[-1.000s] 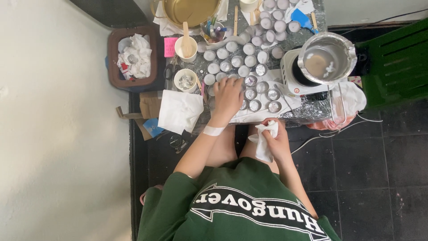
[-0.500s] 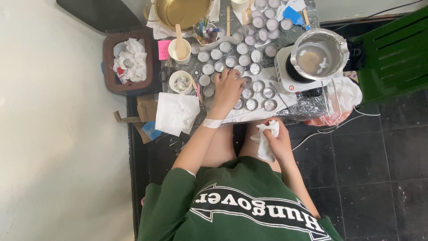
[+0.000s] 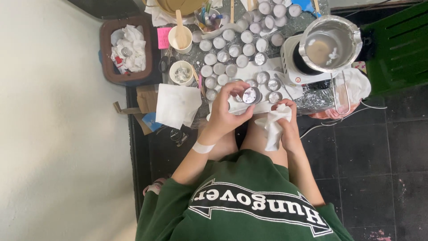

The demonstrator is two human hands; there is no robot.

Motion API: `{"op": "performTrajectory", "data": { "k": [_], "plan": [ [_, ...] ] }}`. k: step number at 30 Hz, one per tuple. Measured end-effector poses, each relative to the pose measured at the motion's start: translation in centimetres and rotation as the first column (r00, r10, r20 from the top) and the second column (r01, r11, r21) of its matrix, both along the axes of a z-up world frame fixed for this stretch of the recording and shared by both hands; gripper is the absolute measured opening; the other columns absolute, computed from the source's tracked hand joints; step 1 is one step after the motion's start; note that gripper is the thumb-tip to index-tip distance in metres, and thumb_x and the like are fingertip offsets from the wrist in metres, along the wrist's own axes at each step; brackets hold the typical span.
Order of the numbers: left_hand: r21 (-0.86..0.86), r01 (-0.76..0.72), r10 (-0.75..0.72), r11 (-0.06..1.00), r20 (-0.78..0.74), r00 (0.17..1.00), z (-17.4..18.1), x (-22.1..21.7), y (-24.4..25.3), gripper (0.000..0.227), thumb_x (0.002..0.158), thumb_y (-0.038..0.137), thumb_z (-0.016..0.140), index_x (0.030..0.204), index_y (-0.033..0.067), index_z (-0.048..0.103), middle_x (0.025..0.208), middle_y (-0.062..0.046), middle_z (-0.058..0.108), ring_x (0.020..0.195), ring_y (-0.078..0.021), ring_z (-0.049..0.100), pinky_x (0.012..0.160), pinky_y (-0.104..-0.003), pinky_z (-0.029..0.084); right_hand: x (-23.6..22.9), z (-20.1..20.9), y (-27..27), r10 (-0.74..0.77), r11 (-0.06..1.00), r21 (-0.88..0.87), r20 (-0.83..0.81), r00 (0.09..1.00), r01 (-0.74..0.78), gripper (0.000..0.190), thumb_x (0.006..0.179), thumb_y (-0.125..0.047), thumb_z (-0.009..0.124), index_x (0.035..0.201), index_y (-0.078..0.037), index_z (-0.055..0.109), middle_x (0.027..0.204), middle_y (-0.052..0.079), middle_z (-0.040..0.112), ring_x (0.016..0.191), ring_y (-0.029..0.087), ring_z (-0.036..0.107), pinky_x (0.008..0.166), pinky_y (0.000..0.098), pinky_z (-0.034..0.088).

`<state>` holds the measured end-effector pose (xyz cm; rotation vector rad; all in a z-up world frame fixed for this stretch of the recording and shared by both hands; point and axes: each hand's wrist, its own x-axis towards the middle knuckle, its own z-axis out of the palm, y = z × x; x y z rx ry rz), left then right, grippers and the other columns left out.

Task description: Cleaning and preparing small metal candle tins by wiping them with a paper towel and using a tool to scrape residue.

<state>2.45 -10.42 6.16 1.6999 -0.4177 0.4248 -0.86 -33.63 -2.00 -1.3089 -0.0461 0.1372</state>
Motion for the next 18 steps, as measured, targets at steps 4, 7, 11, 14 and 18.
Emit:
{"op": "performTrajectory", "data": {
  "k": [4,7,11,14,18],
  "plan": [
    [-0.019,0.013,-0.013,1.000,-0.018,1.000,0.9,-1.7,0.5,0.061,0.082,0.004,0.085,0.133,0.0039,0.050,0.130,-0.008,0.065,0.106,-0.0154,0.066,0.093,-0.030,0.054,-0.1,2.8,0.8,0.010,0.988,0.157,-0.017,1.000,-0.007,0.041,0.095,-0.011,0.053,0.135,-0.007,0.042,0.120,0.005,0.055,0.109,0.014,0.054,0.094,0.0268,0.046],
    [-0.101,0.079,-0.082,0.992,-0.028,0.996,1.3,-2.4,0.6,0.062,0.087,0.003,0.083,0.138,0.0052,0.046,0.137,-0.007,0.062,0.117,-0.0160,0.065,0.100,-0.031,0.053,-0.5,4.1,1.2,0.011,0.997,0.070,0.030,0.999,-0.013,0.034,0.099,-0.011,0.053,0.132,-0.006,0.045,0.120,0.005,0.056,0.110,0.013,0.055,0.097,0.0269,0.046],
    [-0.066,0.063,-0.067,0.996,-0.054,0.996,1.8,-2.9,0.7,0.061,0.088,0.004,0.083,0.137,0.0067,0.048,0.137,-0.006,0.065,0.118,-0.0153,0.066,0.097,-0.030,0.051,-0.9,5.4,1.5,0.001,0.997,-0.071,0.101,0.995,0.006,0.027,0.100,-0.006,0.056,0.127,-0.003,0.051,0.120,0.006,0.059,0.111,0.013,0.056,0.099,0.0275,0.046],
    [-0.037,0.055,-0.057,0.998,-0.070,0.996,2.1,-3.0,0.7,0.061,0.087,0.004,0.084,0.137,0.0079,0.050,0.135,-0.005,0.066,0.116,-0.0142,0.066,0.095,-0.029,0.052,-0.7,6.6,1.6,0.014,0.991,-0.133,0.186,0.982,0.011,0.026,0.099,-0.003,0.058,0.124,-0.002,0.053,0.122,0.007,0.060,0.112,0.013,0.057,0.101,0.0280,0.046],
    [-0.045,0.079,-0.082,0.996,-0.069,0.994,2.1,-3.0,0.6,0.062,0.086,0.004,0.085,0.137,0.0097,0.050,0.135,-0.004,0.066,0.116,-0.0134,0.067,0.094,-0.028,0.051,-0.1,8.9,2.1,0.064,0.972,-0.236,0.333,0.941,0.017,0.028,0.096,0.001,0.061,0.124,-0.001,0.055,0.125,0.010,0.061,0.118,0.016,0.057,0.107,0.0288,0.045]
  ]
}}
